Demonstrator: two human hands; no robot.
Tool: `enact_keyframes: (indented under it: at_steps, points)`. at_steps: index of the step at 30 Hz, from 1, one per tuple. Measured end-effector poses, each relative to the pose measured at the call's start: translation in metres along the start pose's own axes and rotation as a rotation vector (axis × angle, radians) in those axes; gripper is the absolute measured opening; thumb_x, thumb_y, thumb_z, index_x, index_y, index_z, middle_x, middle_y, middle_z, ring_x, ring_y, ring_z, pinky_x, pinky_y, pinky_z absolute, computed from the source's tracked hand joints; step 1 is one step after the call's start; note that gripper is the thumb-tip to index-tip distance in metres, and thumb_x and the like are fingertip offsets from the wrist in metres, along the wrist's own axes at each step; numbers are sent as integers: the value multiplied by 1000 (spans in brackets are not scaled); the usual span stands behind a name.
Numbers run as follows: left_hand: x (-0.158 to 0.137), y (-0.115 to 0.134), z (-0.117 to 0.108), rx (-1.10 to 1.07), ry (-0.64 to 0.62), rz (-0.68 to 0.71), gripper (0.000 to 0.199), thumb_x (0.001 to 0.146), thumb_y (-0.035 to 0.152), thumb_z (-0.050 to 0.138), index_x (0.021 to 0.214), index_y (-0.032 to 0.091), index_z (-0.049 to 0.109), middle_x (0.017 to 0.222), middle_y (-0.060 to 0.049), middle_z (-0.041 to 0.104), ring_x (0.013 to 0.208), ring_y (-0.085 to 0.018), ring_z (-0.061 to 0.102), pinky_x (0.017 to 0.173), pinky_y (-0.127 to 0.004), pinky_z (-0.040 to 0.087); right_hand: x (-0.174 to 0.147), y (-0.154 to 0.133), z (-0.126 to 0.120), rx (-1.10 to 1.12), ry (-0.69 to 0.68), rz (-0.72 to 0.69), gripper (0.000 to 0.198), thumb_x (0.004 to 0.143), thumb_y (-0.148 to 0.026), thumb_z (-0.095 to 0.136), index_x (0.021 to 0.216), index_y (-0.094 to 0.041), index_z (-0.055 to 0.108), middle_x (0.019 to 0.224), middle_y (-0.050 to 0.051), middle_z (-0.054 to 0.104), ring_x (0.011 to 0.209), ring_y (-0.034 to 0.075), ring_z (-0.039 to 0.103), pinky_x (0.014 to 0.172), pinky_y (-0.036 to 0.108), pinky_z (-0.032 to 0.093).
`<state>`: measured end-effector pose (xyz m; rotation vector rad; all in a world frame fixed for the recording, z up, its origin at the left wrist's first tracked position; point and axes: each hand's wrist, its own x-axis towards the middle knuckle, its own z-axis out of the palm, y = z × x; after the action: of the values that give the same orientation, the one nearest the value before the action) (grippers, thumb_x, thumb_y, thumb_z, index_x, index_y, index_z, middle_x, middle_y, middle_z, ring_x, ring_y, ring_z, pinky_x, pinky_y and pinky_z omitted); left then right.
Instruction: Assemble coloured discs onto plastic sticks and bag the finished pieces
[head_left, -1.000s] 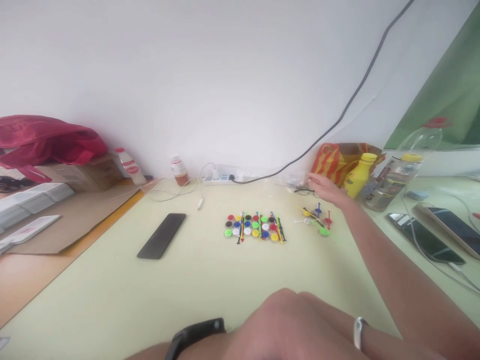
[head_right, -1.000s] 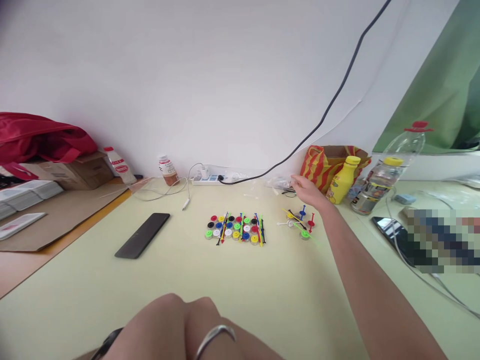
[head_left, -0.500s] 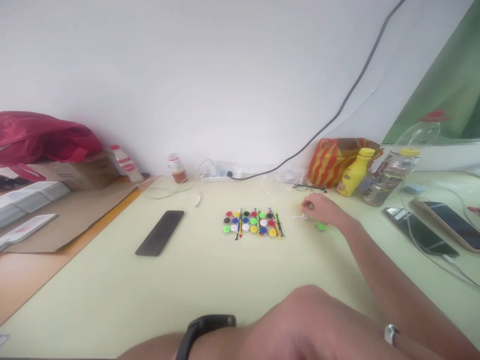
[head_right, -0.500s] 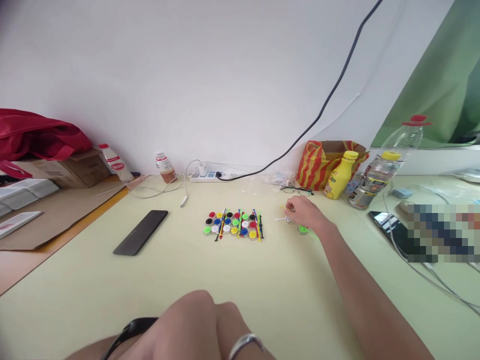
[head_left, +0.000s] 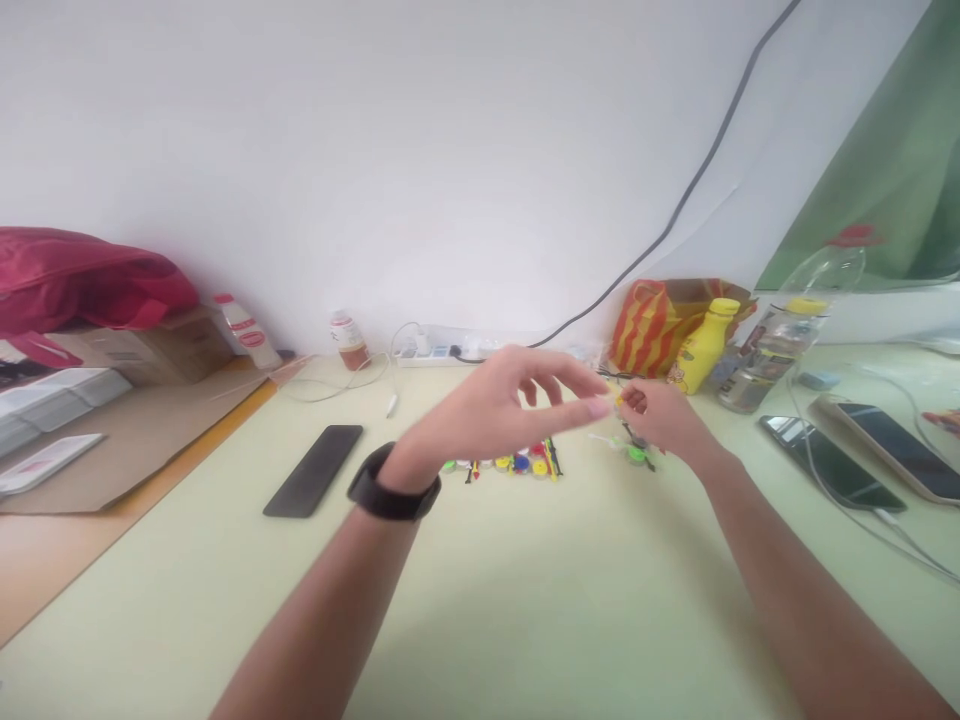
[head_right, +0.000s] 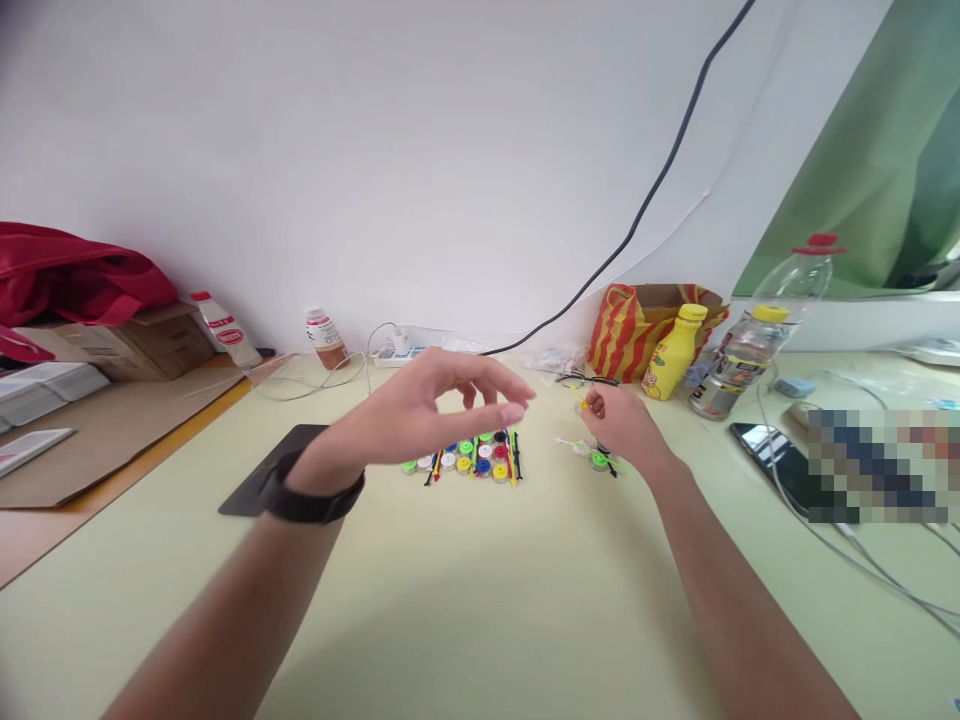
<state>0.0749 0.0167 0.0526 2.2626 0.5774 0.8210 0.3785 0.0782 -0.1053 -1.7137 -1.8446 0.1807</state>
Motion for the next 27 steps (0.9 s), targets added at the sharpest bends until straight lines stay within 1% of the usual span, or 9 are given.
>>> enact_keyframes:
  at_steps: [3, 6, 9, 12, 15, 18, 23, 25, 27]
  points:
    - [16, -52, 9, 142, 107, -81, 29, 95, 43, 68, 107, 18, 78, 110, -8, 78, 86, -18, 72, 74, -30, 55, 0, -21, 3, 393, 12, 28, 12, 82, -31, 68, 86, -20, 65, 81, 6, 75, 70, 21, 71, 67, 32, 57]
    - [18, -93, 31, 137, 106, -115, 33, 95, 40, 69, 122, 21, 73, 125, -8, 74, 99, -21, 72, 83, -31, 57, -6, -44, 12, 778, -72, 82, 17, 75, -34, 73, 82, -20, 64, 76, 6, 75, 68, 20, 71, 65, 31, 57]
    - [17, -117, 53, 89, 11, -87, 35, 94, 36, 68, 127, 25, 69, 127, -5, 73, 105, -22, 71, 86, -32, 58, -13, -59, 23, 951, -182, 128, 17, 74, -32, 74, 82, -19, 65, 73, 4, 74, 70, 20, 71, 70, 32, 57]
    - [18, -131, 65, 49, -4, -22, 24, 93, 26, 64, 116, 21, 71, 111, -5, 76, 98, -19, 72, 89, -31, 57, -17, -65, 31, 997, -241, 135, 15, 75, -30, 69, 84, -19, 66, 73, 2, 72, 70, 18, 68, 72, 32, 54]
    - [19, -141, 70, 56, 21, -28, 12, 86, 17, 65, 96, 17, 69, 91, -3, 75, 84, -17, 72, 79, -27, 57, -17, -66, 34, 911, -250, 107, 12, 77, -29, 61, 82, -19, 66, 67, -2, 63, 61, 13, 56, 61, 26, 43]
    - [19, -148, 72, 95, 45, -68, 5, 81, 16, 67, 86, 17, 65, 83, -1, 73, 78, -16, 71, 71, -24, 54, -16, -62, 33, 716, -228, 103, 21, 83, -29, 53, 88, -20, 71, 68, -3, 58, 60, 12, 47, 57, 26, 34]
    - [16, -154, 84, 365, 27, -147, 10, 84, 27, 72, 79, 20, 67, 84, -3, 72, 82, -21, 67, 75, -31, 51, -17, -40, 40, 207, -252, 96, 32, 82, -21, 56, 108, -20, 76, 79, 3, 69, 75, 19, 61, 63, 28, 39]
    - [15, -155, 92, 476, 1, -176, 7, 84, 28, 74, 83, 22, 71, 84, -4, 71, 87, -24, 67, 77, -33, 50, -19, -32, 42, 31, -295, 66, 33, 82, -18, 58, 109, -20, 76, 83, 5, 72, 83, 21, 65, 64, 28, 38]
    - [16, -157, 99, 540, -26, -178, 6, 86, 26, 73, 90, 23, 74, 86, -6, 71, 93, -26, 66, 80, -34, 49, -20, -27, 41, -63, -320, 33, 33, 83, -18, 60, 112, -22, 75, 86, 5, 73, 87, 22, 66, 65, 28, 39]
